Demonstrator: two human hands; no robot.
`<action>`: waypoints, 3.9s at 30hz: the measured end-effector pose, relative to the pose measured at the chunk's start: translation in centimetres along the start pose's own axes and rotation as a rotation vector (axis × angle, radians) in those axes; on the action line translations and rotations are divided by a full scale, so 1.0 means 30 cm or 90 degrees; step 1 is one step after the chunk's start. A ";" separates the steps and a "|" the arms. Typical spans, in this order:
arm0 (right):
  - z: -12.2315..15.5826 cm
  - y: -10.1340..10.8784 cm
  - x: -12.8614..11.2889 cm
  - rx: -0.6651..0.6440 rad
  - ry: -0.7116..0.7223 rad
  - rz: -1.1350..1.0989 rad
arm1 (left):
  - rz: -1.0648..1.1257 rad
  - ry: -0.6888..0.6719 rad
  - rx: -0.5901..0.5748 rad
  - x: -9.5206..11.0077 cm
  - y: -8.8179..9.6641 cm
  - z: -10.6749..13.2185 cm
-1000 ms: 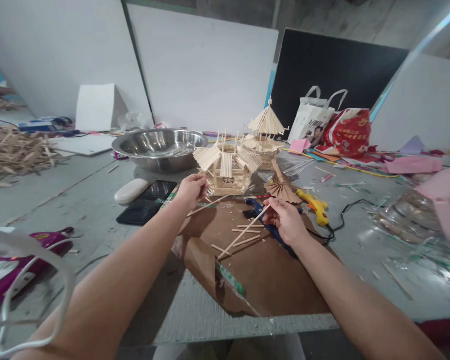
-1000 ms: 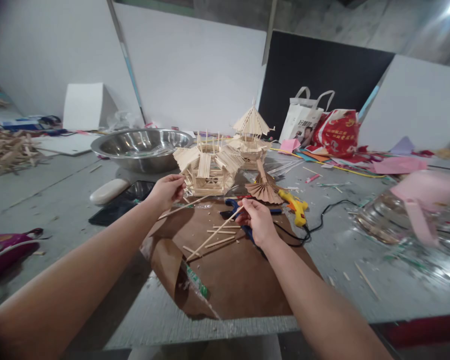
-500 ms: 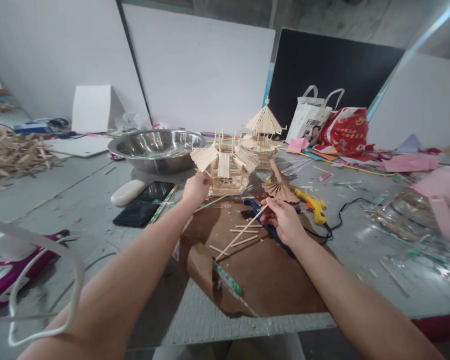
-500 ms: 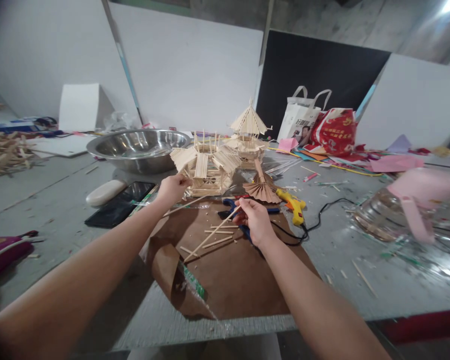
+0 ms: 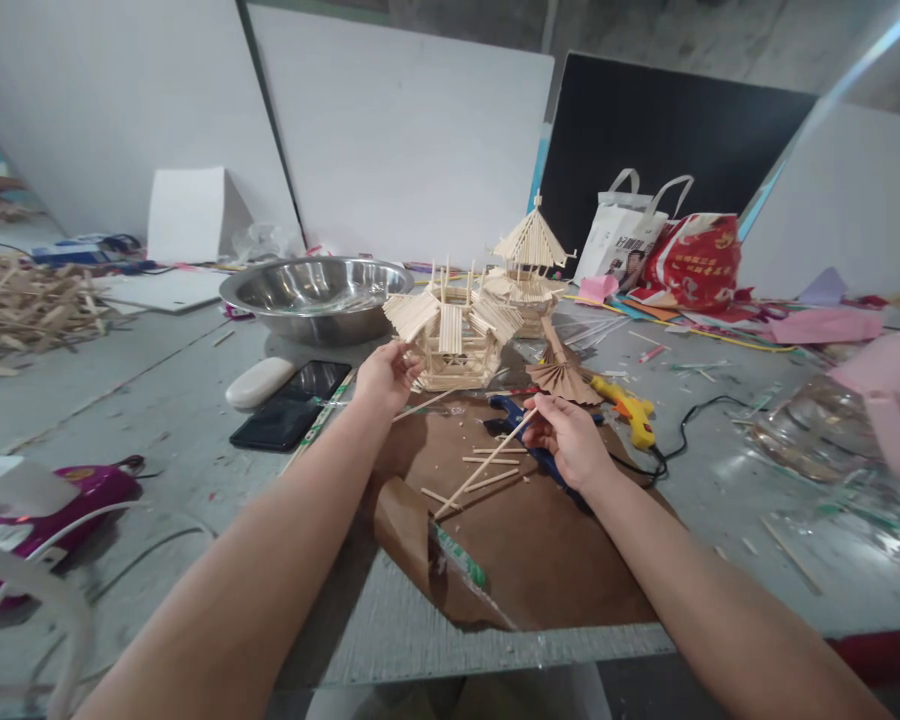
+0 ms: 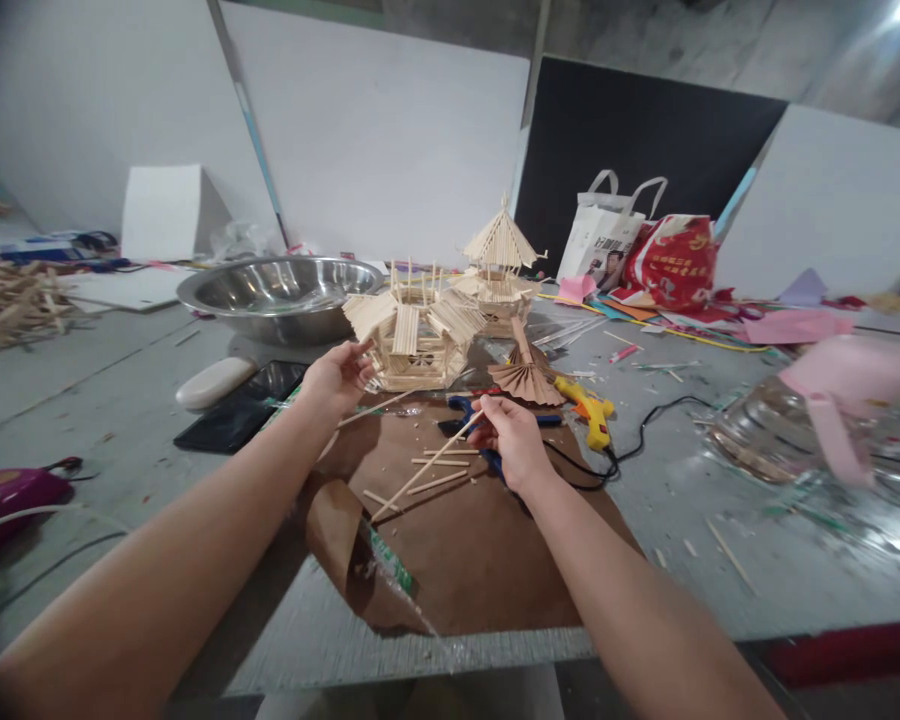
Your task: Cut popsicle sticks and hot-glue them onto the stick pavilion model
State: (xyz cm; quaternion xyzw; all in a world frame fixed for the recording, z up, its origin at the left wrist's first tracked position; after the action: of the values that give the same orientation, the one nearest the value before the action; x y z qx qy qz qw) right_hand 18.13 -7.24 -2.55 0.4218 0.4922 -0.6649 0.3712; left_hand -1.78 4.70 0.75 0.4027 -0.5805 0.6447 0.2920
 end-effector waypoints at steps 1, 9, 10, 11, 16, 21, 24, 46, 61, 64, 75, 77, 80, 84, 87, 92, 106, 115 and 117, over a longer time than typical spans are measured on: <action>0.000 0.000 0.000 -0.002 0.000 0.000 | 0.022 0.006 0.012 0.006 -0.002 -0.005; 0.001 -0.001 -0.003 -0.011 0.000 -0.009 | 0.137 0.064 0.092 0.012 0.003 -0.050; 0.001 -0.001 -0.004 -0.012 0.000 -0.011 | 0.143 0.071 0.099 0.012 0.005 -0.053; 0.001 -0.002 -0.005 -0.013 0.000 -0.012 | 0.147 0.075 0.105 0.014 0.008 -0.055; 0.005 -0.005 -0.007 -0.016 -0.004 -0.018 | 0.171 0.054 0.114 0.039 0.035 -0.057; 0.006 -0.007 -0.008 -0.018 -0.007 -0.018 | 0.154 0.073 0.034 0.055 0.062 -0.032; 0.004 -0.006 -0.007 -0.018 -0.007 -0.015 | 0.047 0.072 -0.094 0.051 0.056 0.002; -0.001 -0.012 -0.003 -0.028 -0.015 0.009 | -0.325 0.215 -0.327 -0.099 -0.110 0.050; 0.001 -0.010 0.001 -0.031 -0.018 -0.030 | -0.726 -0.138 -0.608 -0.044 -0.066 0.250; 0.000 -0.005 -0.002 -0.023 -0.019 -0.083 | -0.787 -0.249 -0.710 -0.039 -0.057 0.299; 0.057 -0.037 -0.022 -0.242 -0.075 0.028 | -0.716 -0.298 -0.714 -0.019 -0.042 0.371; 0.064 -0.042 -0.012 -0.289 -0.090 0.063 | -0.685 -0.293 -0.728 -0.011 -0.049 0.383; 0.068 -0.040 0.004 -0.341 -0.128 0.087 | -0.656 -0.287 -0.762 0.001 -0.058 0.398; 0.078 -0.042 0.019 -0.435 -0.199 0.094 | -0.593 -0.264 -0.835 0.009 -0.065 0.421; 0.084 -0.050 0.017 -0.436 -0.170 0.054 | -0.588 -0.262 -0.873 0.003 -0.067 0.439; 0.084 -0.053 -0.004 -0.406 -0.115 0.022 | -0.608 -0.276 -0.863 0.004 -0.066 0.438; 0.051 -0.033 -0.010 -0.354 -0.149 -0.001 | -0.409 -0.090 -0.480 0.051 0.012 0.270; 0.084 -0.057 0.009 -0.452 -0.175 0.013 | -0.244 -0.028 -0.537 0.034 -0.014 0.322; 0.093 -0.063 0.014 -0.470 -0.188 0.013 | -0.233 0.002 -0.548 0.030 -0.020 0.339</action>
State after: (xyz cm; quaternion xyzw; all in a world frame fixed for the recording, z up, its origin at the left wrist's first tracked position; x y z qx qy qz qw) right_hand 15.70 -9.53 -1.83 0.1649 0.6352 -0.4929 0.5713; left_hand 0.10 -5.29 1.86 0.3395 -0.7141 0.2839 0.5424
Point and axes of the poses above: each hand's wrist, its own z-axis away from the middle knuckle, its own y-axis out of the back of the hand, x = y × z, the point moved 1 cm from there along -z, towards the middle knuckle, and after that the axes turned 7 degrees about -y, right-handed, at the moved point
